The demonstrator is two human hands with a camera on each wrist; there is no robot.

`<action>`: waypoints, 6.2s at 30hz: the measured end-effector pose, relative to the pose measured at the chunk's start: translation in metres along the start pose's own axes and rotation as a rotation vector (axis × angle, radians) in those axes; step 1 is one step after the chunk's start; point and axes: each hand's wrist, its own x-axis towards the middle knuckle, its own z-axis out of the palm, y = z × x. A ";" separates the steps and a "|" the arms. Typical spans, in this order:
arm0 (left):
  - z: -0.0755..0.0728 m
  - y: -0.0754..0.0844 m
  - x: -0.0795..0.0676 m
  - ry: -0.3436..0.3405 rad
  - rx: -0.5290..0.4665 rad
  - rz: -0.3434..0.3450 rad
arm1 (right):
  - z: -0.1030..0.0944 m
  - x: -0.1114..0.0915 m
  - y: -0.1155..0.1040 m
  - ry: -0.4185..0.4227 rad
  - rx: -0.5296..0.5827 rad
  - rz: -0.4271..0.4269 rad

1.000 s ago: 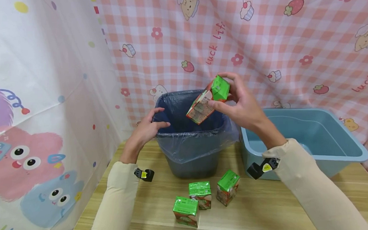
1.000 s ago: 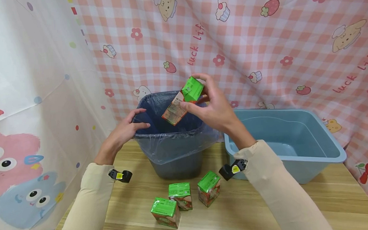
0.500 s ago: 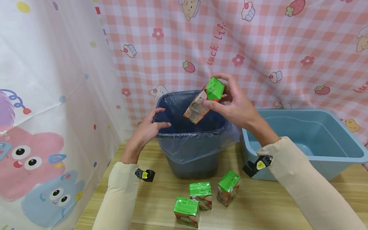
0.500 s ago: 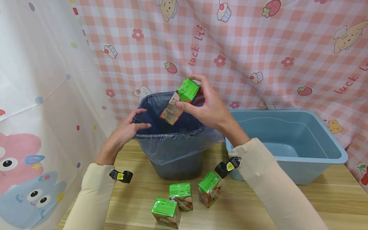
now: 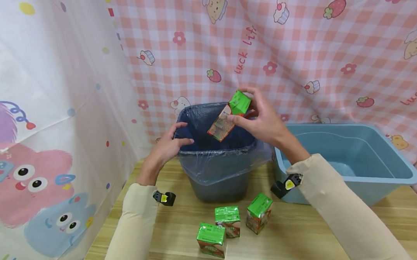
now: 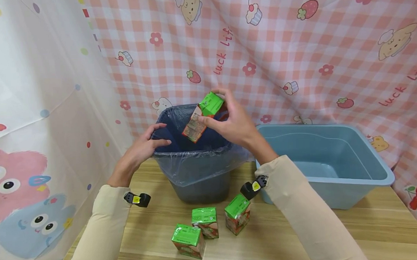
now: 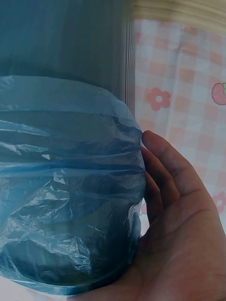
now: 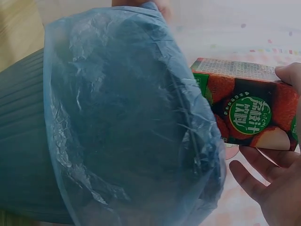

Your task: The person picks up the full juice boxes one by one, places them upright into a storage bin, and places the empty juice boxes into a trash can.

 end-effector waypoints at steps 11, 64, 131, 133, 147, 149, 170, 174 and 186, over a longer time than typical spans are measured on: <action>0.000 0.000 0.000 0.000 0.005 0.001 | 0.008 0.001 0.003 -0.025 -0.024 0.016; 0.001 0.002 -0.001 0.002 0.032 -0.008 | 0.037 0.003 0.018 -0.127 -0.245 0.081; -0.001 0.000 0.000 -0.013 0.011 0.001 | -0.017 -0.046 0.018 0.138 -0.121 -0.063; -0.001 0.000 0.000 -0.012 0.006 0.001 | -0.024 -0.053 0.020 0.144 -0.137 -0.052; 0.000 -0.002 0.000 -0.018 0.001 0.008 | -0.070 -0.101 0.042 0.251 -0.304 0.052; -0.001 -0.002 0.000 -0.019 -0.001 0.007 | -0.076 -0.106 0.046 0.266 -0.312 0.052; 0.000 -0.001 -0.002 -0.013 0.025 0.001 | -0.153 -0.163 0.086 0.349 -0.465 0.211; 0.000 0.000 -0.001 -0.016 0.027 -0.004 | -0.169 -0.173 0.095 0.395 -0.531 0.270; 0.000 -0.002 -0.001 -0.018 0.024 -0.001 | -0.210 -0.194 0.128 0.472 -0.605 0.551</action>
